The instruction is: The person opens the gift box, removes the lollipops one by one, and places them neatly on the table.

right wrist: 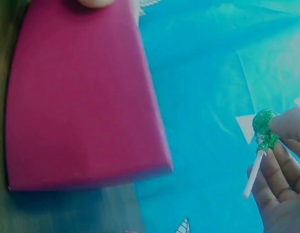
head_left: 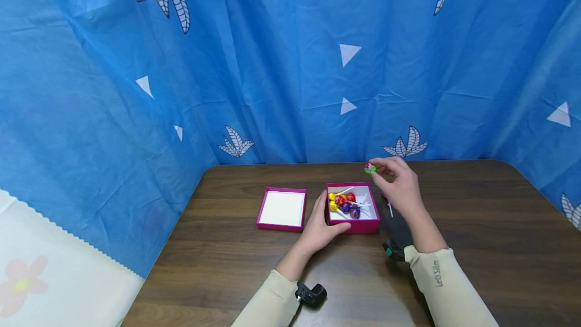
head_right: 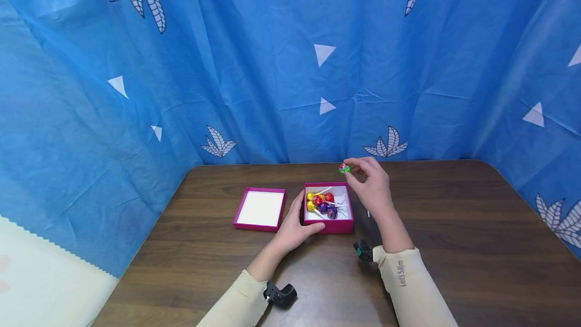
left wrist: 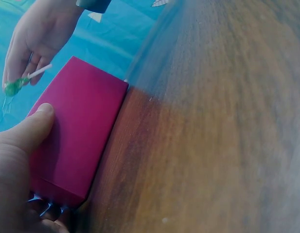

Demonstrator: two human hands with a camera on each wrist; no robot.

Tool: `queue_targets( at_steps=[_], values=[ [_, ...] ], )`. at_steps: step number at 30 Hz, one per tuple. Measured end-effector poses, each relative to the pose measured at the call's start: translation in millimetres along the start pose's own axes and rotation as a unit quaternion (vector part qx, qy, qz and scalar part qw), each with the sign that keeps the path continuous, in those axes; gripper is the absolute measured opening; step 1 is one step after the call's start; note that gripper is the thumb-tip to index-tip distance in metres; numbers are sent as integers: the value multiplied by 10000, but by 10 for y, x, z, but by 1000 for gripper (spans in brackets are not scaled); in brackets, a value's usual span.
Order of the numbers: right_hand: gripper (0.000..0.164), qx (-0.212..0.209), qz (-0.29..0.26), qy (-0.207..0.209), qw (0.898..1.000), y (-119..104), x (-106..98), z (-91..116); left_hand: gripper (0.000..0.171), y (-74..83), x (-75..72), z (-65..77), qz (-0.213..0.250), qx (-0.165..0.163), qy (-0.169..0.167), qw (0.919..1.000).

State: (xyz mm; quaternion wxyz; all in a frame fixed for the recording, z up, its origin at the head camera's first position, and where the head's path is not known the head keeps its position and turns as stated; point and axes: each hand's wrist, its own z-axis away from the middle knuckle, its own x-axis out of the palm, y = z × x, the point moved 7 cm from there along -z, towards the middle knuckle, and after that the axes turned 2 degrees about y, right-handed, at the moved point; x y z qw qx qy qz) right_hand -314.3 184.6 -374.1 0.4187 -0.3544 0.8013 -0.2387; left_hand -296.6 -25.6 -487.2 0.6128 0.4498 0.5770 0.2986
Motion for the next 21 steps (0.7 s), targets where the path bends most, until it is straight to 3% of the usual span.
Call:
queue_targets(
  at_steps=[10, 21],
  values=[
    [32, 388, -131, 301, 9987, 210, -203, -34, 103, -8, -11, -1, -16, -80, -23, 10000],
    [32, 1038, 185, 123, 9943, 669, -268, 33, 103, 8, -17, 10, -4, -98, -69, 9999]
  ],
)
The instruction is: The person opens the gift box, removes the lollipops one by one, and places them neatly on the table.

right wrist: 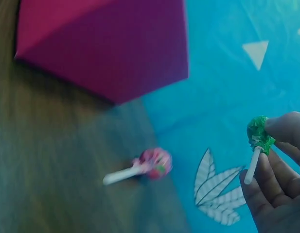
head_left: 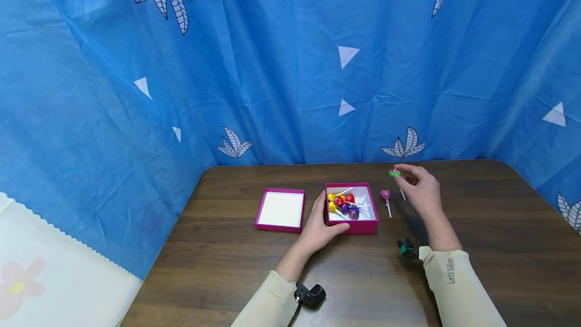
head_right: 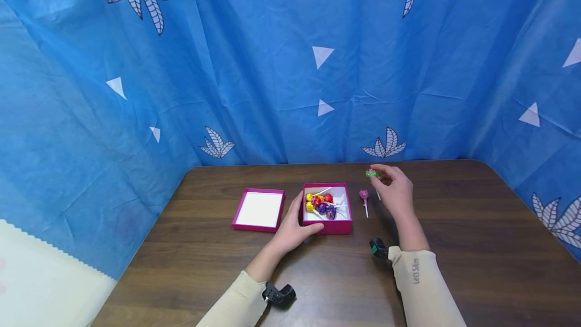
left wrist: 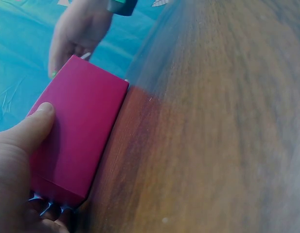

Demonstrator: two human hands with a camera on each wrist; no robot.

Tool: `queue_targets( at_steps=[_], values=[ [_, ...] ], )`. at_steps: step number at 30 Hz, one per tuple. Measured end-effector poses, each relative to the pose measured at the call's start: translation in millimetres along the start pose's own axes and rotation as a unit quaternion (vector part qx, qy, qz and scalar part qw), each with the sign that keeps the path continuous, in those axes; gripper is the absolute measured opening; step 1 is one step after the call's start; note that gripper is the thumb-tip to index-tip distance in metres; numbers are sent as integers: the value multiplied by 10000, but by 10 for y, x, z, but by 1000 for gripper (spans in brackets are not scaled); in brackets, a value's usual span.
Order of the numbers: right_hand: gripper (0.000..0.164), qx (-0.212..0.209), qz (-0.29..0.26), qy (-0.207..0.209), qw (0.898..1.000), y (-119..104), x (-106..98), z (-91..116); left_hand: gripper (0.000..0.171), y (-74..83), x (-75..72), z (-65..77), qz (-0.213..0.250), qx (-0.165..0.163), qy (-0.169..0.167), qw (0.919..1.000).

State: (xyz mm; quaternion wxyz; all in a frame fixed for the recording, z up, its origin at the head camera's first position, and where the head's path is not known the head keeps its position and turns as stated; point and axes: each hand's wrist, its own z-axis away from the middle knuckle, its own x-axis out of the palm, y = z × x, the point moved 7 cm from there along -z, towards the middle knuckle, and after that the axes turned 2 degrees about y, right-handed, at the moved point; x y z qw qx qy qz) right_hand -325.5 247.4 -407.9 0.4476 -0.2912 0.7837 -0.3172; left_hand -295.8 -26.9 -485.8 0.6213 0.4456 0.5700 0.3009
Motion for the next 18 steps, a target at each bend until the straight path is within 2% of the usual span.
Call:
queue_targets(
  at_steps=[11, 18],
  values=[
    [37, 402, 358, -524, 9972, 406, 69, 67, 104, 9, -9, 5, -39, 46, 10, 10000],
    [38, 572, 495, -766, 9942, 556, 120, 100, 104, -7, 8, -4, -33, -8, 0, 10000]
  ],
)
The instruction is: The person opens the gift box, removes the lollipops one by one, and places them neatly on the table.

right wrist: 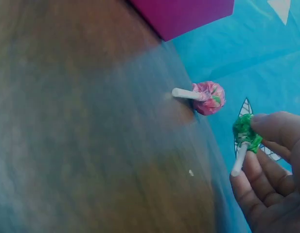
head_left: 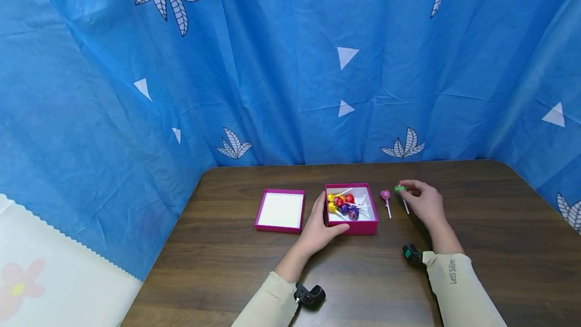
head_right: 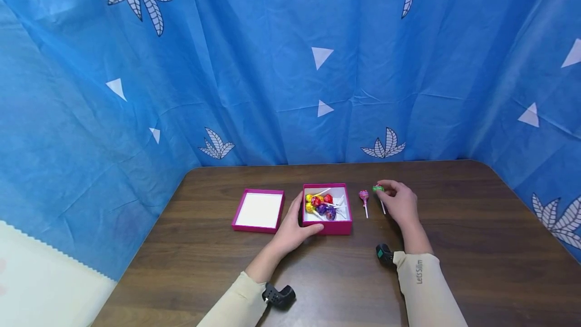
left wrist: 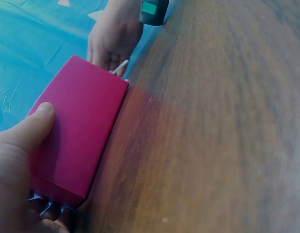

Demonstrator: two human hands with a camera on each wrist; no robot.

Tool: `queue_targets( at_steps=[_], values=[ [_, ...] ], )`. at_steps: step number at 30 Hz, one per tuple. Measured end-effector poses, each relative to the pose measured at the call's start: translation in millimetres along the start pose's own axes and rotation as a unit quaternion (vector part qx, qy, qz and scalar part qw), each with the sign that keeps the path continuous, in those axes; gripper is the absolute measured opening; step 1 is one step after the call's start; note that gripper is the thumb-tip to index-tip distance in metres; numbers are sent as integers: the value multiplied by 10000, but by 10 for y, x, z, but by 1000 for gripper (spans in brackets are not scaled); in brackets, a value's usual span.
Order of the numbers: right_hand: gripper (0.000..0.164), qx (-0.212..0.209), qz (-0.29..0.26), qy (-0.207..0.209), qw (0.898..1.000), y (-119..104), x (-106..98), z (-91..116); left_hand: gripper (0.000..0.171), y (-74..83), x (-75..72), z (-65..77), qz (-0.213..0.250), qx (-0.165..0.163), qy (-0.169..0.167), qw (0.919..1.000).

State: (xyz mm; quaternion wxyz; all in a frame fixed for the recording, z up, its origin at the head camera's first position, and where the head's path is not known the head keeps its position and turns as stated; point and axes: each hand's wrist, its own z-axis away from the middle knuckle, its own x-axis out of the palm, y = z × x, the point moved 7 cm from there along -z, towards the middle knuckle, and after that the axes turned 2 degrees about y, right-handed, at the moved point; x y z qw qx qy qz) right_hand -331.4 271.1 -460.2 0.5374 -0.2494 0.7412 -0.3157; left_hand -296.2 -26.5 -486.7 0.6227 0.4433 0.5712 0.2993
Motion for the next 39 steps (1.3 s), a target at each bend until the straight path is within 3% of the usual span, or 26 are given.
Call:
queue_targets(
  at_steps=[6, 15, 26, 39],
  values=[
    [40, 164, 52, -162, 9997, 65, 48, 3, 103, -7, 4, -3, -5, -18, 26, 10000],
    [37, 67, 339, -317, 9989, 68, 88, -9, 104, -12, 10, -1, 41, -66, 16, 10000],
    [32, -123, 483, -27, 9988, 74, 85, -18, 105, -20, 11, 2, 29, -97, 22, 9999],
    [37, 93, 411, -135, 9990, 76, 93, 1, 104, -26, 12, -6, -29, -106, 27, 9999]
  ],
)
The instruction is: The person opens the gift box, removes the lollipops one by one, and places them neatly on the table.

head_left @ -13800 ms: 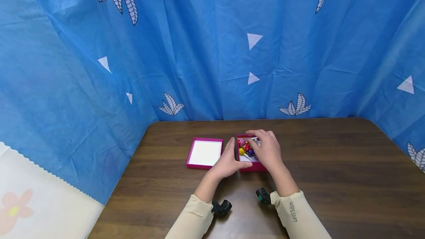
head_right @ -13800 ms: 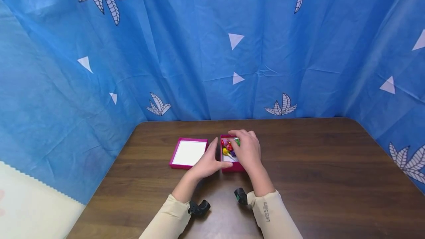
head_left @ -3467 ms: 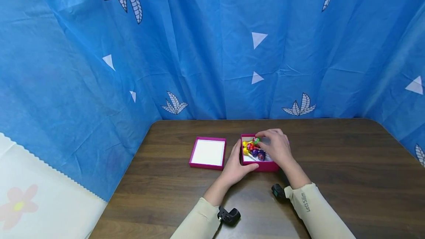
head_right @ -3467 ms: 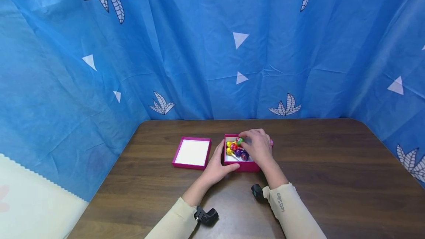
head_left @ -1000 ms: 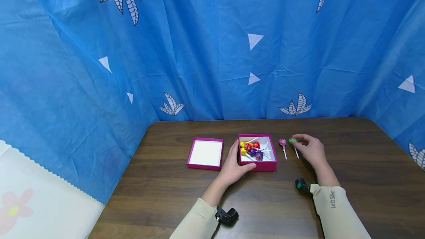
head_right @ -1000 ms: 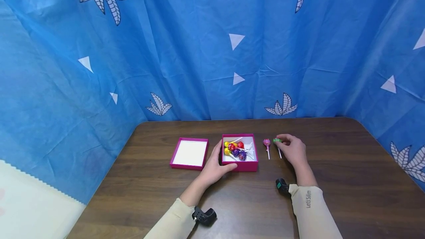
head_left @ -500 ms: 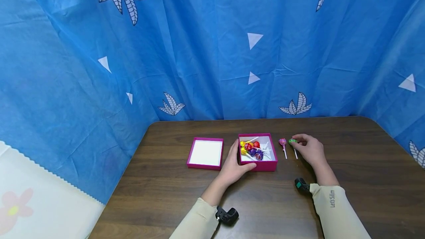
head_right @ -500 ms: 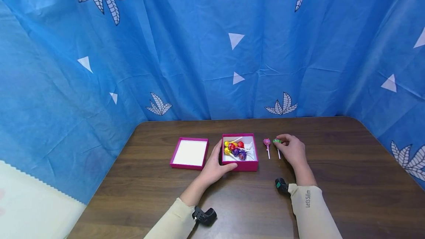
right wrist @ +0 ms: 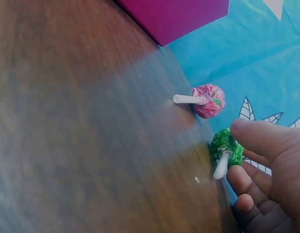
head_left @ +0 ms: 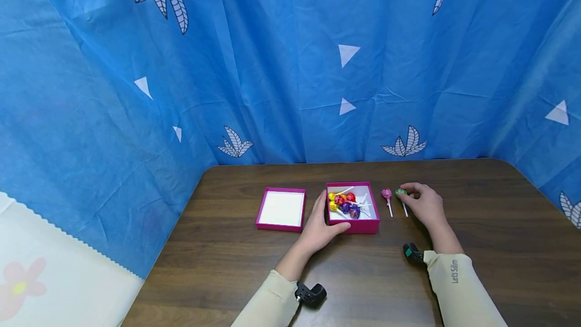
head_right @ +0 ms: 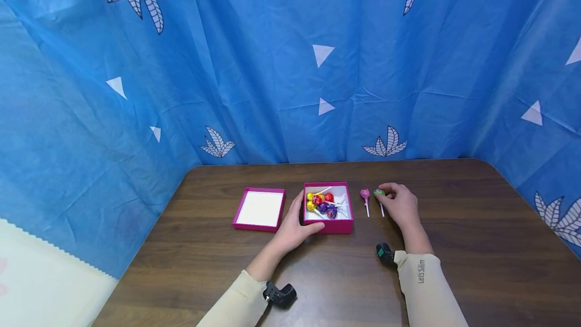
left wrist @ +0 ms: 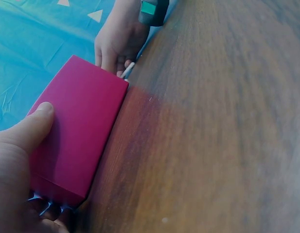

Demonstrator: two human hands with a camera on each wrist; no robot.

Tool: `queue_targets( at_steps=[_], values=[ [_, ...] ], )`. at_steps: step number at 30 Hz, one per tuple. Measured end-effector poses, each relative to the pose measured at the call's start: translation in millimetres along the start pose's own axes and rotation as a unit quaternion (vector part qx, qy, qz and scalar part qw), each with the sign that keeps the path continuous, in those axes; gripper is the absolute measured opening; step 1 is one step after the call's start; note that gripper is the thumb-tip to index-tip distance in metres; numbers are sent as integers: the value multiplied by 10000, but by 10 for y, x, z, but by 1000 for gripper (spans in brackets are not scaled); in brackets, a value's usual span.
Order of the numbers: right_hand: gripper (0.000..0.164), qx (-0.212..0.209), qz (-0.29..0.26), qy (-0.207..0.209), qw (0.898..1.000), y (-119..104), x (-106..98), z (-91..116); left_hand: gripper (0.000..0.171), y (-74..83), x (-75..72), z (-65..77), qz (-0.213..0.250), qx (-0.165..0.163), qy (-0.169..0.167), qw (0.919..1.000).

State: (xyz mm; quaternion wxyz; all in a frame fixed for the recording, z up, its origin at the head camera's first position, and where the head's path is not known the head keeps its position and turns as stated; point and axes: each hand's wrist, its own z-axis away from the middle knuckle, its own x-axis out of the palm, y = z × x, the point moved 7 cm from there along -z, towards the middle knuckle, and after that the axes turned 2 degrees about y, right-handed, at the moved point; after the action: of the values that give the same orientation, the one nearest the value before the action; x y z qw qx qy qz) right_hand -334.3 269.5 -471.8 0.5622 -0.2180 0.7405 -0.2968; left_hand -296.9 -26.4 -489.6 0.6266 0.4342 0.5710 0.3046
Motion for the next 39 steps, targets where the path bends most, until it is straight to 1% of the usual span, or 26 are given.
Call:
queue_targets(
  at_steps=[10, 21, 27, 30, 33, 39],
  values=[
    [40, -20, -8, 75, 10000, 8, -2, -6, 103, 31, -11, 7, 66, 38, -19, 10000],
    [40, -107, -15, 129, 9999, -17, -26, 10, 103, 29, -4, 6, 63, 67, -9, 10000],
    [43, -141, -11, 166, 9998, -34, -56, 32, 103, 18, 6, 14, 58, 46, -8, 10000],
    [44, -164, -9, 303, 9994, -72, -98, 45, 104, 7, 11, 22, 60, 5, -18, 10000],
    [44, -286, -81, 514, 9982, -159, -156, 48, 104, 6, 11, 24, 58, 13, 1, 10000],
    [40, -659, -385, 1026, 9918, -459, -306, 53, 104, 8, 6, 14, 52, 5, 6, 10000]
  ],
)
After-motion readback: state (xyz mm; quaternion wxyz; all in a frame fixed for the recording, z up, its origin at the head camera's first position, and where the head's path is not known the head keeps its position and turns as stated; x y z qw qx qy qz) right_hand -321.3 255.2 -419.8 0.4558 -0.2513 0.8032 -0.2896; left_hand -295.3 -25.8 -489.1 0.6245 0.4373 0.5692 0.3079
